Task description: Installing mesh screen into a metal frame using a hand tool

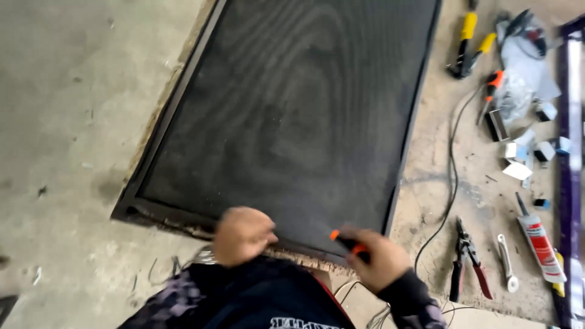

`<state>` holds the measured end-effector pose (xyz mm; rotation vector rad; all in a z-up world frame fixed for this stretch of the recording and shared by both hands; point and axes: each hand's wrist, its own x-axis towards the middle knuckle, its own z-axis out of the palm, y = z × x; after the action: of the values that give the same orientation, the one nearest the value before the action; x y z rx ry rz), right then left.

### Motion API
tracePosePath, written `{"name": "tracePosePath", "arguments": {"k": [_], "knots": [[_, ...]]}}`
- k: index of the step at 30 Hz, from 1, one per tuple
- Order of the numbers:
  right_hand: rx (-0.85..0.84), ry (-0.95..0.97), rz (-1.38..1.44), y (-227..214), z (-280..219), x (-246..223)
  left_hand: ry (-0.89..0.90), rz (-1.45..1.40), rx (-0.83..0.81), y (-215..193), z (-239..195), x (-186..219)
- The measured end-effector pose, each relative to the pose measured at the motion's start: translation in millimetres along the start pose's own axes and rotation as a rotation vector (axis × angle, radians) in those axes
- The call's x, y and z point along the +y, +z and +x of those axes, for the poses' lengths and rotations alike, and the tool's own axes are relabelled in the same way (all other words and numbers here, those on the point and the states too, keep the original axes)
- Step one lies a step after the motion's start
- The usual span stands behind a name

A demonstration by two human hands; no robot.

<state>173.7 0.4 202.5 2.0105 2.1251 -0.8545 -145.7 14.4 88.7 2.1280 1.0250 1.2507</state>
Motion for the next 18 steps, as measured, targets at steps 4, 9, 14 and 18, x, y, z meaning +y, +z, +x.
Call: {"name": "tracePosePath", "arguments": {"k": [4, 9, 14, 18], "knots": [[0.302, 0.229, 0.413, 32.2, 2.2, 94.8, -0.372, 0.379, 0.158, -72.2, -1.7, -28.7], [0.455, 0.895, 0.327, 107.4, -16.2, 201.6, -0.689, 0.893, -0.047, -117.5, -32.3, -75.5], [0.677, 0.962, 0.385, 172.0, -1.9, 260.9, -0.697, 1.017, -0.2, -101.6, -39.5, -86.7], [0.821, 0.835, 0.447, 179.5, 9.7, 250.6, -0.469, 0.726, -0.405, -83.6, -50.3, -109.0]]}}
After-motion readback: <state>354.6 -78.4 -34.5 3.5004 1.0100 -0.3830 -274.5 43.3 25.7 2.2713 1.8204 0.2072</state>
